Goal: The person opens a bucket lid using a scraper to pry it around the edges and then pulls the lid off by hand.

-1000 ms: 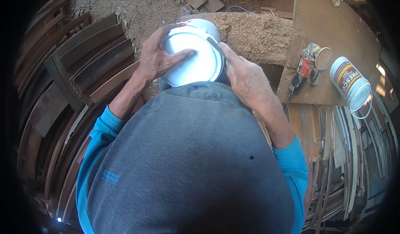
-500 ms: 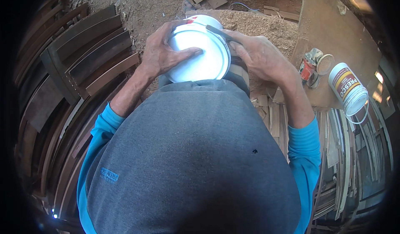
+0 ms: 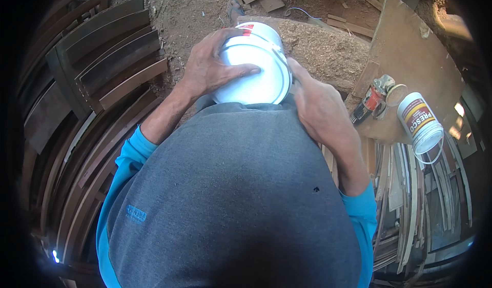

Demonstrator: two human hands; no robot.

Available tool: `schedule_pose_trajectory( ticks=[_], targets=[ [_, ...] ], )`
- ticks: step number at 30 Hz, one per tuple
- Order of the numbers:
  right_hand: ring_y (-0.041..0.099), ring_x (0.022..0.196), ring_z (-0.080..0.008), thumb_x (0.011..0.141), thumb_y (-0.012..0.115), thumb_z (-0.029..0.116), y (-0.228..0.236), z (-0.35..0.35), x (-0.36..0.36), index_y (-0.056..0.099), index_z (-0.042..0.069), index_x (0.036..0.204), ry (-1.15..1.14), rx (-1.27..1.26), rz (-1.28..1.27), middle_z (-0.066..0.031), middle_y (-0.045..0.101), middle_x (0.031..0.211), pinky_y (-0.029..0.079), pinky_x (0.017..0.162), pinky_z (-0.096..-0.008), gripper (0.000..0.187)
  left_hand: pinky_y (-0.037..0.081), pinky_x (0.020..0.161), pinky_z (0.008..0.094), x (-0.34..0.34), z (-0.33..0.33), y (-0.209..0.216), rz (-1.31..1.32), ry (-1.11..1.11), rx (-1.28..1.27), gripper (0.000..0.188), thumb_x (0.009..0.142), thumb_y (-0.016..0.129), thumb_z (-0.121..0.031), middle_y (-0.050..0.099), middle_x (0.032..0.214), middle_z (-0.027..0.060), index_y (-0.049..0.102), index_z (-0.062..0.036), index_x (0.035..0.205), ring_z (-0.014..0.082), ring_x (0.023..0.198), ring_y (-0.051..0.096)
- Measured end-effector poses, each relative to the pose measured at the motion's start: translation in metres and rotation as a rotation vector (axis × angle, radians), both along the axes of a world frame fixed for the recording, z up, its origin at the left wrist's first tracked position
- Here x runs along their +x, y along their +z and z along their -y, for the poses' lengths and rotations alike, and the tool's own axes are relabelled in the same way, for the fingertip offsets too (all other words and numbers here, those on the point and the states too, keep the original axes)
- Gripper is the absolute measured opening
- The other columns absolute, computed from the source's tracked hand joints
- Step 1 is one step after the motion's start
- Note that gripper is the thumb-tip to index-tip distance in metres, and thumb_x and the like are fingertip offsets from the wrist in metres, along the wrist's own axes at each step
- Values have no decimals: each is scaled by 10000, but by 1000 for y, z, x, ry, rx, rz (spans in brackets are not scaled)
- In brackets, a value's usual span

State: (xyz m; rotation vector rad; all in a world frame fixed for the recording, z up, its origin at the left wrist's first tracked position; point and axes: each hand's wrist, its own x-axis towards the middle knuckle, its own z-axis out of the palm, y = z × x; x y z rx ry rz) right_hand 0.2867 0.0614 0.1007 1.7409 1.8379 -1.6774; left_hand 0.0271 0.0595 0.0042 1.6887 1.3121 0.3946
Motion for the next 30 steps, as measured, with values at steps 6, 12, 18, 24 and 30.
schedule_pose_trajectory(
  ticks=[6, 12, 18, 24, 30],
  targets=[
    [669, 909, -461, 966, 463, 88, 11, 3, 18, 465, 18, 1431, -55, -224, 11, -318, 663, 1000, 490, 817, -520, 470, 610, 856, 419, 1, 1, -5, 23, 2, -40, 762, 711, 866, -552, 680, 1156, 132, 603, -121, 1282, 269, 1042, 697],
    [648, 991, -449, 937, 493, 45, 4, 46, 13, 455, 32, 1447, -114, -36, 69, -310, 645, 1117, 507, 852, -508, 512, 601, 888, 429, -1, 2, -8, 23, -30, 8, 748, 732, 867, -510, 676, 1182, 137, 595, -103, 1298, 271, 1073, 690],
    [663, 925, -439, 921, 516, 45, -5, 58, 11, 466, 36, 1435, -92, 62, 104, -280, 663, 1065, 523, 793, -509, 516, 588, 927, 417, 0, -1, -2, -42, -56, 5, 733, 740, 879, -459, 679, 1199, 138, 594, -81, 1299, 263, 1091, 687],
    [663, 833, -431, 918, 536, 53, -8, 62, 6, 465, 35, 1430, -116, 51, 147, -253, 663, 984, 530, 740, -509, 517, 586, 950, 423, 1, -3, -4, 8, -66, 15, 713, 752, 878, -434, 675, 1234, 142, 597, -63, 1291, 268, 1124, 679],
    [675, 676, -328, 931, 570, 87, -20, 69, 9, 469, 70, 1452, 39, 287, 224, -155, 644, 849, 552, 620, -436, 531, 593, 938, 427, 0, -1, -2, 3, -82, 41, 701, 761, 872, -432, 682, 1220, 143, 599, -59, 1287, 272, 1107, 686]
  ],
)
